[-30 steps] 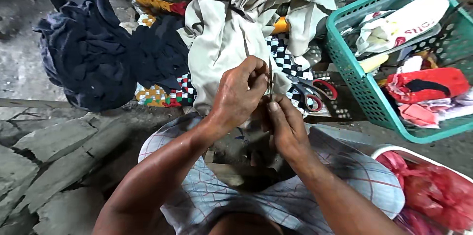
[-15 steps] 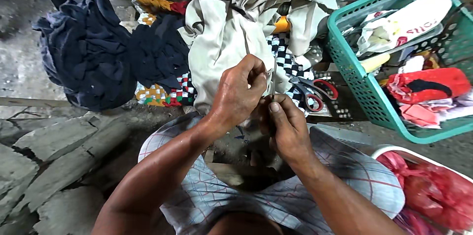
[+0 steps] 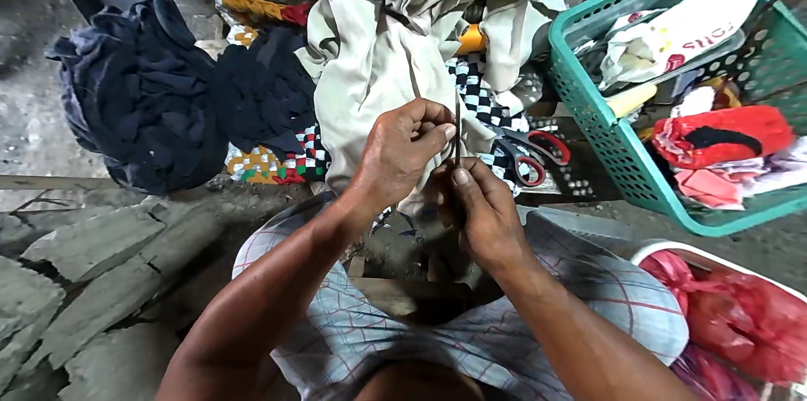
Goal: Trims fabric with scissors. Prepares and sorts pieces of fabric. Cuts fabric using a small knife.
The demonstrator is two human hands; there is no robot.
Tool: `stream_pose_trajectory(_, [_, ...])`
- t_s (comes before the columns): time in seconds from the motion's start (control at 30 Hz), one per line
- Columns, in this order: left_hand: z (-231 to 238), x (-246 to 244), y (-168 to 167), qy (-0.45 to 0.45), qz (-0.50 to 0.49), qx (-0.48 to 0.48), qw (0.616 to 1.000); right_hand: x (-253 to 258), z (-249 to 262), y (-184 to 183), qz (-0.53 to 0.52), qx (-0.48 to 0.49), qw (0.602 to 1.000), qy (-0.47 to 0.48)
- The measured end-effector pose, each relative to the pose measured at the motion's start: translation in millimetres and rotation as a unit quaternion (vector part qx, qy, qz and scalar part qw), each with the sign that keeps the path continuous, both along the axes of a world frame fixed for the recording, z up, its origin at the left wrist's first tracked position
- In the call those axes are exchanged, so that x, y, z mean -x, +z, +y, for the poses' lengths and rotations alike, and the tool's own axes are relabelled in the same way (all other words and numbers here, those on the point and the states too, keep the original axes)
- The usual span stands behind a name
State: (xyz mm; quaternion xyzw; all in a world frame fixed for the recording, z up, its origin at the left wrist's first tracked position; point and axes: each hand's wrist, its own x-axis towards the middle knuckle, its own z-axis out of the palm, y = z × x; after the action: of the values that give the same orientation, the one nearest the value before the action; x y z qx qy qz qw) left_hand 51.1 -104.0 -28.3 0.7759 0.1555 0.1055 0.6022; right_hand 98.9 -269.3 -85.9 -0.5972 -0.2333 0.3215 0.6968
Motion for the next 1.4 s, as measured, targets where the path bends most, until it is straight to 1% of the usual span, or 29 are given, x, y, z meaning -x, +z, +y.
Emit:
stream_pose_trajectory(0.13, [-0.8,1.4,-0.8,0.004,-0.001,-0.022,1.000,1.2,0.7,-0.2,-0.005,-0.012,1.000,-0.006])
stream_pose_trajectory(0.27, [3.6,-7.5,-8.0,0.016,-0.036,-0.039,0.998,0.4,2.4,-1.1,0.006,-0.007,1.000,0.010])
stream_pose_trajectory(0.47, [-3.5,0.4,1.8,0.022,0.004,-0.096,0.995,2.8,2.3,-2.6,0.023,-0.013,1.000,0.002])
stream_pose_trajectory(0.6, [-2.5,-0.8,0.0,0.029,-0.014,-0.134,0.991,2.4,2.0,-2.4,0.020,-0.007,1.000,0.008])
stream_pose_trajectory(0.8, [-3.0,-4.2,-2.5,0.025,-0.021,-0.165,0.986,4.0,3.8,-2.1,0.023,-0.003,1.000,0.014])
stream_pose_trajectory(0.93, [-4.2,-6.1,0.9,0.019,-0.011,-0.262,0.965,8.1,4.9,-3.0,0.029,-0.018,0.999,0.006])
stream_pose_trajectory(1.07, [-1.3,-9.9,-2.4,0.022,-0.063,-0.356,0.932,13.2,7.7,-3.9,0.028,-0.025,0.999,0.003])
stream_pose_trajectory(1.17, [-6.4,-11.3,-5.5,0.006,-0.069,-0.368,0.927,7.8,7.6,-0.1,0.037,-0.028,0.999,-0.016])
stream_pose_trajectory(1.27, [-5.2,-12.2,-3.4,0.014,-0.081,-0.372,0.925,13.2,6.6,0.4,0.035,-0.031,0.999,-0.010])
stream_pose_trajectory(1.4, [-8.3,-11.3,-4.1,-0.005,-0.093,-0.419,0.903,7.0,6.5,1.2,0.048,-0.035,0.998,-0.024])
